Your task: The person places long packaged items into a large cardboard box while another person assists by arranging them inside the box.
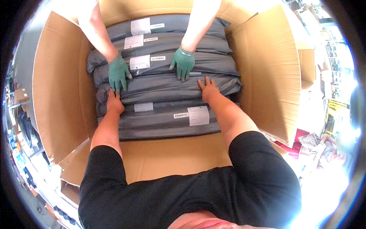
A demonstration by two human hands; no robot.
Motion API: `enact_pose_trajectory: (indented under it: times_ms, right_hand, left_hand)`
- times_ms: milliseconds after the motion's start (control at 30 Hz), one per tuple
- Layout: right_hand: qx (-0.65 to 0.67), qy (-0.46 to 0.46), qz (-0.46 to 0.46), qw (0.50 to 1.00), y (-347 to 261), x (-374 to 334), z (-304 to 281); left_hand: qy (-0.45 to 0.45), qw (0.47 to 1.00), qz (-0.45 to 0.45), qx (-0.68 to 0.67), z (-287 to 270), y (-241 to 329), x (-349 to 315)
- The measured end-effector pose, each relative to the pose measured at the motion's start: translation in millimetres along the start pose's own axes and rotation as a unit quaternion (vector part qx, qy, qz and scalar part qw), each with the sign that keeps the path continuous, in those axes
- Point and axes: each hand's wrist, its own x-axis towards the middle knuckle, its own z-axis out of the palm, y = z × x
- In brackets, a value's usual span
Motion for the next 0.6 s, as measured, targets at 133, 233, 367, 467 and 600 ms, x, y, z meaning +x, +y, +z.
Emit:
enact_pose_trajectory:
  times_ms: [133, 233, 367, 467, 600]
  right_hand:
    - [0.031, -0.072, 0.001, 0.997, 3, -3, 1]
    - [0.078, -0.017, -0.054, 0.995, -3, -57, 2]
    - [-0.014, -0.013, -0.199, 0.980, 6, -117, 29]
    - [-0.040, 0.015, -0.217, 0.975, 11, -106, 64]
    - [-0.019, 0.045, -0.225, 0.973, 11, -99, 93]
  left_hand:
    - [-0.127, 0.989, -0.053, 0.050, -47, 25, -2]
    - [-0.209, 0.976, -0.007, 0.067, -87, 62, -57]
    - [-0.175, 0.958, 0.215, 0.073, -54, 75, -130]
    - [-0.110, 0.958, 0.241, 0.104, -12, 84, -143]
    - [-0.104, 0.957, 0.225, 0.147, 22, 101, -138]
